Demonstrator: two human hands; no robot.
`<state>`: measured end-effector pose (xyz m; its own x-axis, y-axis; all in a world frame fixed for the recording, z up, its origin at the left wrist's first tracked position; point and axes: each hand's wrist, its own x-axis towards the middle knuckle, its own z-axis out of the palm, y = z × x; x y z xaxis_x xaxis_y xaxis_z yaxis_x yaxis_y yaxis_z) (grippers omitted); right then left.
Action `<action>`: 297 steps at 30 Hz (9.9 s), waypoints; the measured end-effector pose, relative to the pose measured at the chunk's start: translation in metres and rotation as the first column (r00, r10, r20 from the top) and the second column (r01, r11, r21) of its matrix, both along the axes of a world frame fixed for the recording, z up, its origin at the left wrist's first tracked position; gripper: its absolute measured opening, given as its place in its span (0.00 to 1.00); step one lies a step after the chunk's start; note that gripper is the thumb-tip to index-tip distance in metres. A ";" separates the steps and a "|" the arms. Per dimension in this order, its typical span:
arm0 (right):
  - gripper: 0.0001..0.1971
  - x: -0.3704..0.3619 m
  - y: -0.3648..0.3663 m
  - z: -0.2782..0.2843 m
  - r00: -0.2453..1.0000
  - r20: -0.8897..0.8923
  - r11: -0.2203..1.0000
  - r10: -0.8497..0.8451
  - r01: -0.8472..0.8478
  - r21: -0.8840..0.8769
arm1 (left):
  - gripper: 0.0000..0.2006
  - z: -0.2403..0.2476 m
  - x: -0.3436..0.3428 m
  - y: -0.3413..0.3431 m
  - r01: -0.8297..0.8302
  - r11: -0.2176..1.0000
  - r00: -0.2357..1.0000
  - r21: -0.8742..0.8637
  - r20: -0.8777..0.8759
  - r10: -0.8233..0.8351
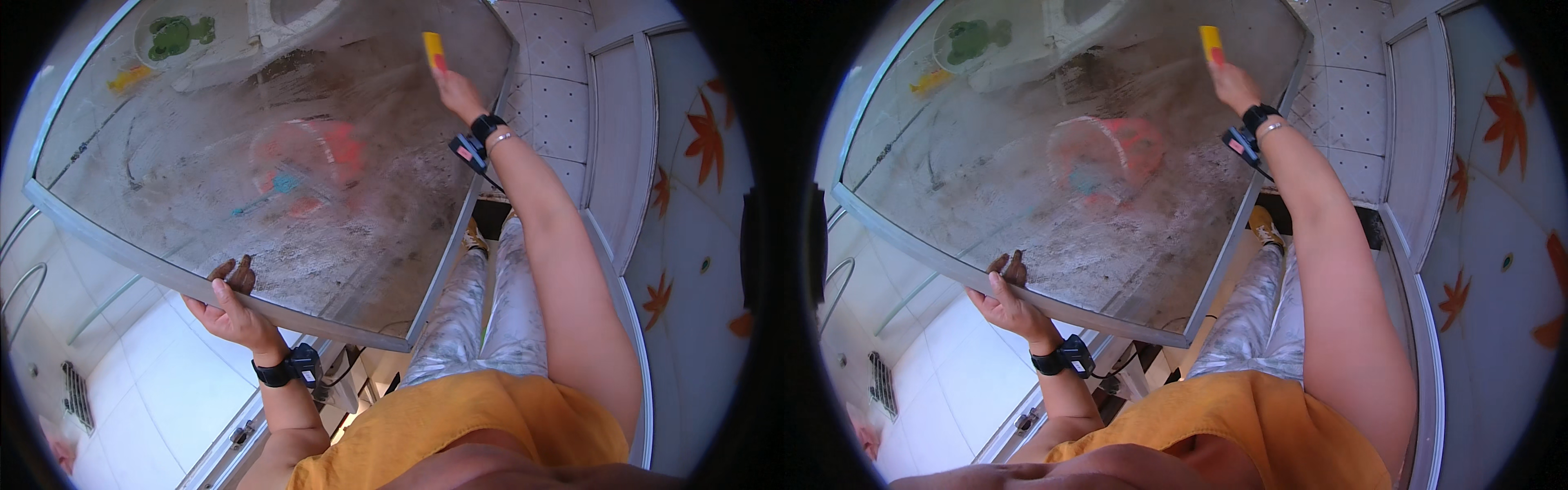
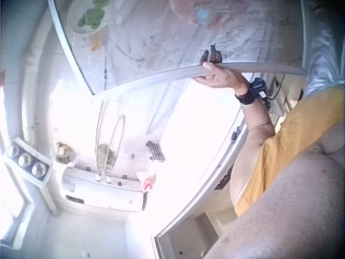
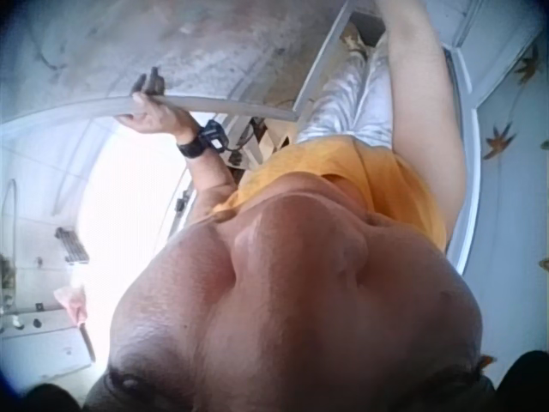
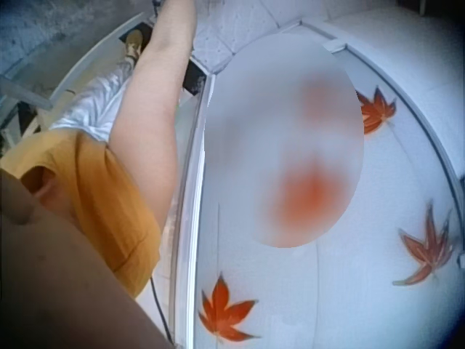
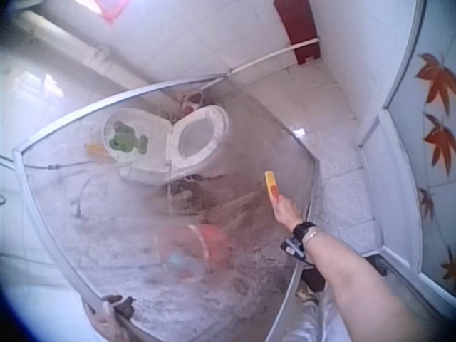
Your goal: Cleaning a screen door panel with a brush and water in a bathroom.
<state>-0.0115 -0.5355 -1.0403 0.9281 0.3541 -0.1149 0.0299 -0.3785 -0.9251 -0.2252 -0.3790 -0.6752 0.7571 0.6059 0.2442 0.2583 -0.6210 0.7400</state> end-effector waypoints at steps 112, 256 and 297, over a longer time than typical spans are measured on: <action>0.19 -0.220 -0.082 -0.011 0.728 -0.561 0.899 -0.394 0.432 -0.071 | 0.19 0.002 -0.020 -0.029 0.166 0.980 0.958 -0.106 0.255 -0.135; 0.28 -0.080 -0.100 -0.096 0.900 -0.280 0.887 -0.335 0.201 -0.416 | 0.18 -0.168 0.040 -0.060 0.087 0.854 0.930 -0.514 0.350 0.115; 0.23 -0.178 -0.078 -0.028 0.875 -0.237 0.845 -0.421 0.284 -0.452 | 0.15 -0.164 0.028 -0.045 0.039 0.899 0.933 -0.437 0.337 0.123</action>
<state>-0.1900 -0.6137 -1.0681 0.8680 -0.1296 -0.4793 -0.4436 -0.6363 -0.6312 -0.1970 -0.4239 -0.8390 0.6432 0.7406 0.1944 -0.0471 -0.2151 0.9754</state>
